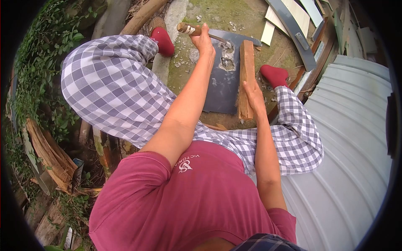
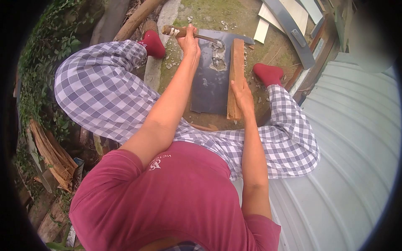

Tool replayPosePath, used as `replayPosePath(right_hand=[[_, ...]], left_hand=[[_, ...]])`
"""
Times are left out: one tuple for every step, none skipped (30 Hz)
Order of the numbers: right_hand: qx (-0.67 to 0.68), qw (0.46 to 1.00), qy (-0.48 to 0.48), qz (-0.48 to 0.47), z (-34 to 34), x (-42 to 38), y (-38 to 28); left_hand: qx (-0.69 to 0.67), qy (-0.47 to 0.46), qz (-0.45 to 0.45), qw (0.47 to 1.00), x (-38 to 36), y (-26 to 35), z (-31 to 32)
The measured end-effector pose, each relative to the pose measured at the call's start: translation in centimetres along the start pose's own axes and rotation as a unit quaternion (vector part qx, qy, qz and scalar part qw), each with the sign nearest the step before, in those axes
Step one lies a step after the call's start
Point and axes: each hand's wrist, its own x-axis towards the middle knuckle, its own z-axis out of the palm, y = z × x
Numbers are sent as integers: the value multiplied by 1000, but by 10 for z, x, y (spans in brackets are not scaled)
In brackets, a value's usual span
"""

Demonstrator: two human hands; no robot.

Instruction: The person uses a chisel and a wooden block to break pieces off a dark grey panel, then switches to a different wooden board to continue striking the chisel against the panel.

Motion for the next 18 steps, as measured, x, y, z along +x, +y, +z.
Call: replayPosePath(right_hand=[[6,1000,-3,2,-1,-1,-3],[12,1000,-6,5,-1,-2,-5],[12,1000,-7,6,-1,-1,-4],[10,1000,-4,2,0,0,-2],[7,1000,-1,-1,0,1,0],[7,1000,-1,0,0,0,-2],[8,1000,-5,1,-1,-1,-4],[9,1000,-10,2,-2,-2,-5],[9,1000,-9,3,-1,-1,-2],[-4,1000,-3,4,0,1,1],[-18,1000,3,6,1,3,4],[-17,1000,3,7,1,3,3],[-15,1000,-2,10,0,4,3],[-14,1000,-7,13,0,3,3],[-13,1000,-7,14,-1,3,2],[-14,1000,-8,13,-2,2,0],[-15,1000,-9,12,-2,1,-1],[-14,1000,-9,12,-1,2,0]], left_hand=[[0,0,0,1000,-1,1,1],[57,-8,27,998,-3,0,2],[114,-16,53,992,-6,-1,3],[115,-16,53,992,-9,-2,3],[147,-36,49,987,-12,-4,3],[179,-57,45,981,-17,-3,4],[180,-57,44,981,-22,-2,6],[214,-64,53,973,-27,-2,7],[247,-71,62,964,-32,-2,9],[265,-73,67,959,-35,-1,12],[265,-73,66,959,-37,0,13],[289,-85,63,951,-41,2,15],[313,-97,59,943,-44,4,17],[314,-97,58,943,-46,7,18],[321,-109,65,939,-47,6,19],[328,-120,72,934,-49,6,19],[329,-121,71,934,-50,6,18],[331,-129,74,932,-51,6,18]])
